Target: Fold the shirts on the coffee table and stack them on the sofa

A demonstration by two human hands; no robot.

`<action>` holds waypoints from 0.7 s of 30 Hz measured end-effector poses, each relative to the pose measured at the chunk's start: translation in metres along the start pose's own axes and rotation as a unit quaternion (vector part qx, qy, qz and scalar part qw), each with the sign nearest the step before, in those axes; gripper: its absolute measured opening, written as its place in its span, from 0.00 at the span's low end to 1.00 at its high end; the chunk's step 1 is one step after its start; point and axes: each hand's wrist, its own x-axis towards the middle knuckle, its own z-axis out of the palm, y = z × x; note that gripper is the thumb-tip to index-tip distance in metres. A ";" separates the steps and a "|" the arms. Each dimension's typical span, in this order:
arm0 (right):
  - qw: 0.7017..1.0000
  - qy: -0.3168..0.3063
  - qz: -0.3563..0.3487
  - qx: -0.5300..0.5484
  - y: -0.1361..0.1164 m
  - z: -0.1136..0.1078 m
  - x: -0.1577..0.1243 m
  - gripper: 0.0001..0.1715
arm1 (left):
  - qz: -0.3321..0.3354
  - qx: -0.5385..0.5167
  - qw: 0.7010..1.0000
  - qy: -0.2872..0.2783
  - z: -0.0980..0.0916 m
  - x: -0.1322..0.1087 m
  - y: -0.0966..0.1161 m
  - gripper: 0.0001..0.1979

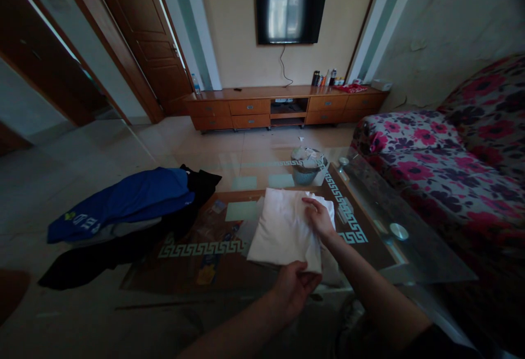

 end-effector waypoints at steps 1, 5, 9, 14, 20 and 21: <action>1.000 0.003 0.012 -0.001 0.002 0.000 0.002 0.28 | 0.003 0.013 1.000 0.001 0.001 0.000 -0.002 0.07; 0.998 0.024 -0.051 -0.025 -0.005 -0.011 0.007 0.29 | 0.040 0.049 0.996 -0.057 0.012 -0.009 -0.007 0.08; 0.978 0.018 -0.150 -0.142 -0.013 -0.039 0.008 0.32 | 0.037 0.089 0.990 -0.103 0.017 -0.009 -0.016 0.08; 0.979 0.012 -0.050 -0.195 0.013 -0.058 0.010 0.32 | -0.019 0.134 0.989 -0.054 0.004 0.010 -0.033 0.06; 0.975 0.000 -0.088 -0.203 0.028 -0.062 0.014 0.36 | -0.024 0.180 0.982 -0.055 0.005 0.014 -0.046 0.07; 0.974 0.000 -0.092 -0.208 0.028 -0.063 0.015 0.35 | -0.031 0.189 0.980 -0.050 0.006 0.013 -0.047 0.07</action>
